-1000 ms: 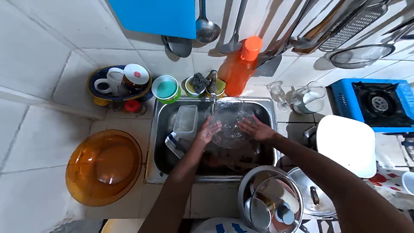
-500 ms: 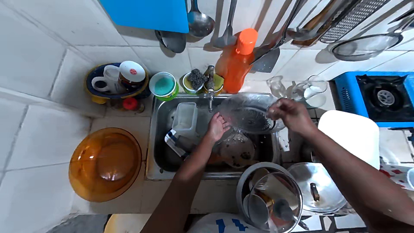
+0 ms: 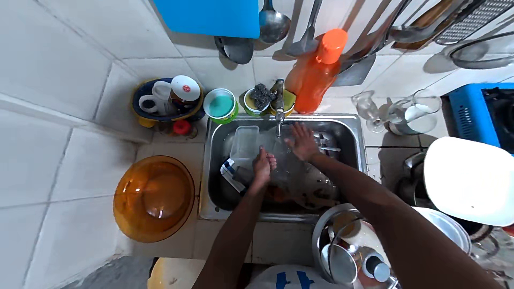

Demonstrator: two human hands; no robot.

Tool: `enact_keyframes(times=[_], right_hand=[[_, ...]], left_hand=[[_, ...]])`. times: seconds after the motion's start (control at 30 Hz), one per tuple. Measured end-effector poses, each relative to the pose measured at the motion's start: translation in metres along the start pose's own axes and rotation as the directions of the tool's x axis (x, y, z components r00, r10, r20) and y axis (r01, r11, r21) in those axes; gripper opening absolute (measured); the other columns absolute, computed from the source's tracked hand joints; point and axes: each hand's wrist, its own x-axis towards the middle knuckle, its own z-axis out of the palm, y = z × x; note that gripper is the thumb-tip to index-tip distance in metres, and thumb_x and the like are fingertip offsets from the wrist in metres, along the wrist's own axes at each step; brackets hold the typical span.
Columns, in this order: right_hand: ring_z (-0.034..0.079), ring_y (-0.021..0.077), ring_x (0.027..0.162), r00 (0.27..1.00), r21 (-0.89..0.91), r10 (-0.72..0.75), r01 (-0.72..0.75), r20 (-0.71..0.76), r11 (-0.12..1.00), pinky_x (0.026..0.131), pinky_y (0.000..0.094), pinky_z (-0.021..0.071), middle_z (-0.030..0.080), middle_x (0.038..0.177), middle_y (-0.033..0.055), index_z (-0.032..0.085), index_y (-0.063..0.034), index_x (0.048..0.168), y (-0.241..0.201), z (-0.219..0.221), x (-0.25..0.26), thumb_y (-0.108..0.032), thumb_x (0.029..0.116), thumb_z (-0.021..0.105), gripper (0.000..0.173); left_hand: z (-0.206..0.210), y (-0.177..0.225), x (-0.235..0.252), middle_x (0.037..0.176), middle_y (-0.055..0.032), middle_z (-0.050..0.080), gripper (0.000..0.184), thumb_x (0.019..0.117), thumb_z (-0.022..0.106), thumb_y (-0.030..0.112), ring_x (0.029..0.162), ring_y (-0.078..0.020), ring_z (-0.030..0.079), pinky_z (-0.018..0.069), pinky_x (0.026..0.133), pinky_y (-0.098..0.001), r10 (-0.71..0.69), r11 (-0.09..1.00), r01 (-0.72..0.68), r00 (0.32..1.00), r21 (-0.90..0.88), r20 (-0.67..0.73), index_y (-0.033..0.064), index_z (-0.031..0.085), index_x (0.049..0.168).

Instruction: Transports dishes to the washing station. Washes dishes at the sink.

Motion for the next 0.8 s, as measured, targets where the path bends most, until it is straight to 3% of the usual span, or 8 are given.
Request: enact_keyframes(times=[0.07,0.17,0.27,0.37,0.47,0.6,0.73,0.8], right_hand=[[0.004,0.0406,0.159,0.989,0.008,-0.145,0.145,0.004,0.989,0.127,0.0618,0.0059,0.016,0.172,0.0160,0.024,-0.0081,0.164,-0.027,0.007,0.009,-0.059,0.1065,0.033,0.078],[0.014,0.0371,0.159,0.944,0.063,-0.330,0.327,0.029,0.943,0.129,0.0558,0.0103,0.028,0.169,0.0136,0.035,-0.0091,0.161,-0.070,0.008,-0.002,-0.056,0.1064,0.034,0.072],[0.018,0.0325,0.159,0.856,0.100,-0.517,0.513,0.009,0.852,0.130,0.0508,0.0128,0.033,0.167,0.0130,0.040,-0.0050,0.158,-0.090,0.007,-0.030,-0.040,0.1095,0.030,0.060],[0.018,0.0274,0.159,0.751,0.014,-0.654,0.656,0.090,0.755,0.130,0.0523,0.0126,0.029,0.169,0.0093,0.038,-0.0065,0.158,-0.074,-0.001,-0.070,-0.038,0.1100,0.041,0.058],[0.026,0.0333,0.156,0.640,-0.076,-0.748,0.766,0.173,0.638,0.121,0.0700,0.0157,0.035,0.167,0.0073,0.042,-0.0094,0.157,-0.030,-0.012,-0.094,-0.032,0.1064,0.051,0.057],[0.024,0.0401,0.156,0.814,-0.004,-0.575,0.577,0.081,0.817,0.123,0.0653,0.0187,0.033,0.166,0.0178,0.051,-0.0173,0.152,0.029,-0.017,-0.084,-0.048,0.0993,0.059,0.062],[0.014,0.0428,0.157,0.971,0.177,-0.235,0.224,0.044,0.958,0.122,0.0662,0.0200,0.014,0.171,0.0225,0.031,-0.0162,0.163,0.047,-0.013,-0.050,-0.049,0.1051,0.040,0.067],[0.025,0.0420,0.155,0.981,0.141,-0.119,0.097,0.156,0.985,0.121,0.0656,0.0250,0.021,0.170,0.0200,0.032,-0.0187,0.163,0.044,-0.016,-0.036,-0.049,0.1096,0.033,0.061]], left_hand=[[-0.003,0.003,0.002,0.061,-0.0035,0.057,0.062,0.1112,0.029,0.048,0.051,-0.0107,0.056,0.0507,0.052,-0.0240,0.011,1.000,-0.011,1.000,0.003,-0.001,-0.0001,0.059,0.086],[-0.008,0.003,0.007,0.065,-0.0052,0.057,0.059,0.1117,0.031,0.046,0.056,-0.0126,0.057,0.0529,0.056,-0.0275,0.093,0.992,-0.088,0.994,0.092,-0.052,0.0000,0.061,0.090],[-0.015,0.007,0.005,0.097,-0.0160,0.068,0.062,0.1102,0.033,0.050,0.090,-0.0225,0.066,0.0560,0.083,-0.0412,0.135,0.985,-0.126,0.988,0.117,-0.075,-0.0009,0.067,0.113],[-0.017,0.009,0.005,0.081,-0.0105,0.065,0.064,0.1090,0.032,0.055,0.073,-0.0189,0.063,0.0562,0.069,-0.0380,0.106,0.994,-0.104,0.991,0.020,-0.086,0.0018,0.066,0.099],[-0.017,0.019,-0.001,0.066,-0.0030,0.059,0.062,0.1111,0.030,0.050,0.054,-0.0110,0.057,0.0525,0.055,-0.0252,0.061,0.996,-0.066,0.995,-0.059,-0.075,0.0017,0.061,0.088],[-0.020,0.026,-0.006,0.062,-0.0021,0.056,0.056,0.1119,0.033,0.046,0.050,-0.0098,0.054,0.0496,0.051,-0.0230,0.023,0.991,-0.035,0.995,-0.129,-0.098,0.0031,0.058,0.085],[-0.030,0.041,-0.023,0.068,-0.0029,0.057,0.038,0.1101,0.047,0.034,0.053,-0.0093,0.054,0.0491,0.051,-0.0217,0.004,0.996,-0.013,0.994,-0.083,-0.111,0.0029,0.059,0.092],[-0.038,0.052,-0.042,0.071,-0.0031,0.058,0.019,0.1043,0.060,0.019,0.054,-0.0084,0.055,0.0494,0.051,-0.0202,0.016,0.998,-0.023,0.993,-0.054,-0.114,0.0019,0.061,0.096]])
